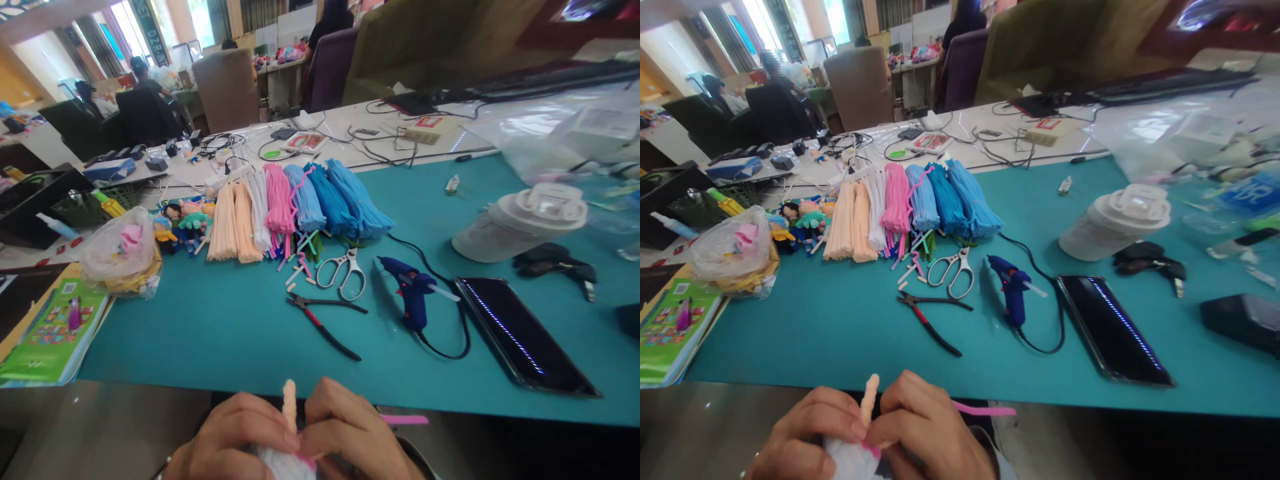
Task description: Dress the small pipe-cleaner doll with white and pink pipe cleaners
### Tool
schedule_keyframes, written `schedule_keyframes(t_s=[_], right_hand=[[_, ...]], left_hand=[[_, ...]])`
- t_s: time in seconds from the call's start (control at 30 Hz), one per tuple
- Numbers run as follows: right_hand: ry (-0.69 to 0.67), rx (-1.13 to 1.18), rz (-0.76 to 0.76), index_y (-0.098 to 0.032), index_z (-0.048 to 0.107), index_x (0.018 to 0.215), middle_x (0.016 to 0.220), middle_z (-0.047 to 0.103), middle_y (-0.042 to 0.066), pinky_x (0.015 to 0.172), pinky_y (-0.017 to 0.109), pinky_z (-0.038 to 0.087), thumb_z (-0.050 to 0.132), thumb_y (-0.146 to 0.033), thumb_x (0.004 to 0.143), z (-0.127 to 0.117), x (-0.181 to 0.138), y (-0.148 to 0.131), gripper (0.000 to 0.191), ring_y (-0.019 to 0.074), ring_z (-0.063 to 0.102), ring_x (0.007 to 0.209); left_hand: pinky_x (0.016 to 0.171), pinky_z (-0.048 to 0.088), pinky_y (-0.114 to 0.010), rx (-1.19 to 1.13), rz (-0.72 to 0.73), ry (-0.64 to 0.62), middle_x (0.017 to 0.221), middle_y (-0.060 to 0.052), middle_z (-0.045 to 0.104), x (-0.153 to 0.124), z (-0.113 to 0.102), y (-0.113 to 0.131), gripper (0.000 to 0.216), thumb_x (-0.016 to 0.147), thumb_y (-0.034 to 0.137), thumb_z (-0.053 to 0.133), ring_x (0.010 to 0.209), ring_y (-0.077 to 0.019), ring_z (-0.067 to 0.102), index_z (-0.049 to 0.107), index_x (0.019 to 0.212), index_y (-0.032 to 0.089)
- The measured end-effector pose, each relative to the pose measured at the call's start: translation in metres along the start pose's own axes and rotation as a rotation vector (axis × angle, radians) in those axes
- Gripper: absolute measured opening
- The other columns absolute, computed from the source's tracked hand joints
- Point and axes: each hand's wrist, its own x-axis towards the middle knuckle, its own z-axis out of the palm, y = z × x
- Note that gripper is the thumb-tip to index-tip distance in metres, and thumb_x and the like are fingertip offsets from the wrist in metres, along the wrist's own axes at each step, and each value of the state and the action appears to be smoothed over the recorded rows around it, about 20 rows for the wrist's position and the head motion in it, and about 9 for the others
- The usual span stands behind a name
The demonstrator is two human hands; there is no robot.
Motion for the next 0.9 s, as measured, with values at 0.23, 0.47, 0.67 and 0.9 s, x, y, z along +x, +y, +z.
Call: schedule_keyframes(t_s=[0.23,0.47,0.67,0.9], right_hand=[[0.07,0.083,0.338,-0.019,0.057,0.082,0.076,0.057,0.005,0.057,0.024,0.043,0.047,-0.013,0.085,0.006,0.008,-0.002,0.012,0.0145,0.056,0.067],[0.047,0.051,0.551,-0.018,0.057,0.068,0.067,0.058,0.001,0.056,0.023,0.042,0.053,-0.016,0.08,0.009,0.007,0.001,0.012,0.0128,0.055,0.061],[0.084,0.024,0.608,-0.018,0.059,0.067,0.064,0.06,0.0,0.054,0.022,0.041,0.054,-0.02,0.078,0.007,0.008,-0.001,0.012,0.0123,0.055,0.058],[0.14,0.182,0.742,-0.018,0.056,0.069,0.058,0.061,0.0,0.052,0.024,0.039,0.055,-0.034,0.081,0.014,0.007,0.003,0.021,0.0125,0.053,0.052]], left_hand=[[0.059,0.047,-0.023,-0.216,-0.371,0.429,0.079,-0.001,0.069,0.004,0.019,-0.026,0.027,0.062,0.018,0.076,0.066,-0.0147,0.061,0.059,0.082,0.023],[0.054,0.045,-0.023,-0.61,-0.83,0.497,0.072,-0.002,0.064,0.011,0.027,-0.035,0.041,0.055,0.029,0.081,0.061,-0.0137,0.057,0.064,0.09,0.015],[0.051,0.042,-0.021,-0.735,-0.827,0.51,0.074,-0.003,0.062,0.013,0.028,-0.041,0.046,0.058,0.031,0.08,0.061,-0.0122,0.055,0.063,0.097,0.014],[0.049,0.04,-0.021,-0.748,-0.827,0.574,0.074,-0.003,0.06,0.015,0.035,-0.042,0.052,0.056,0.036,0.08,0.06,-0.0116,0.052,0.063,0.099,0.013]])
